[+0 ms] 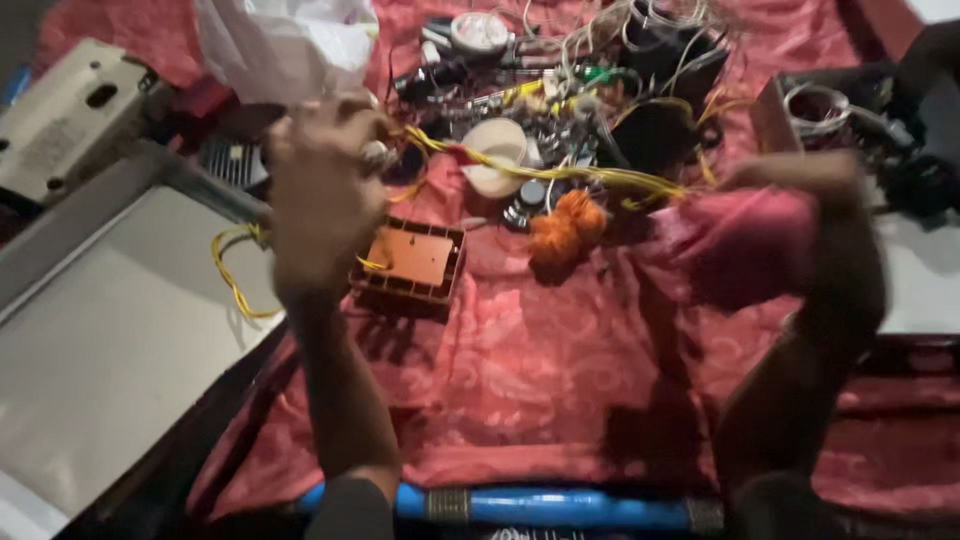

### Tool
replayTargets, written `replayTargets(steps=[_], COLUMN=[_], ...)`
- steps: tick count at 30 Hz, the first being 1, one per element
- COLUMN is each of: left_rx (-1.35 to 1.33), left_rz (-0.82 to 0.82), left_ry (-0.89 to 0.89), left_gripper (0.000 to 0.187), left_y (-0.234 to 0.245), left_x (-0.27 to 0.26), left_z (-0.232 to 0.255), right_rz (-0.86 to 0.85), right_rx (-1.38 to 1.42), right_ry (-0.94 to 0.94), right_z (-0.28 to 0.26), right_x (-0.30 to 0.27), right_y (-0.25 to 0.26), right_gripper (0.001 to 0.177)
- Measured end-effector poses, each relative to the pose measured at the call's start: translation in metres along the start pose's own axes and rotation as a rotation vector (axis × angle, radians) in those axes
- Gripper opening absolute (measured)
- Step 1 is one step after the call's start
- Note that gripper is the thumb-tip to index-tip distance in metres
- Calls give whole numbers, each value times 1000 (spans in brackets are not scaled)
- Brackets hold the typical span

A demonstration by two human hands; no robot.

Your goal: The person handles various electronic components and wires on a bed, including a black device, a small orange box, and yellow wires. They wipe the orange box with a pink cloth, untangle wires, and place items into a white plastic bag.

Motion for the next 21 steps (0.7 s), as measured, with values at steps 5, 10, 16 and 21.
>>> replayTargets(steps=[5,10,16,21], left_rx=[-5,-169,-956,-127], left_rz=[94,-36,-151,79], left_ry=[-338,-341,-133,-284], left_gripper=[94,85,66,30], left_y=[-12,11,6,9], left_x=[-23,-31,-15,-20], left_z=[107,139,143,138], right_rz=[204,225,326,315], right_rx=[-376,-523,-553,-503], right_ry=[-103,8,116,138], right_z=[-57,-86,-89,-71], right_x=[20,31,37,34], right_y=[-28,-35,-51,-60], right_gripper=[21,18,18,14])
Point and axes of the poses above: each hand's wrist, its own x-axis towards the middle knuckle, its own y-axis out of the back of the hand, z = x × y, the point moved 7 cm from there along x, towards the middle knuckle, and after that the axes turned 2 degrees about -z, right-handed, at the moved point
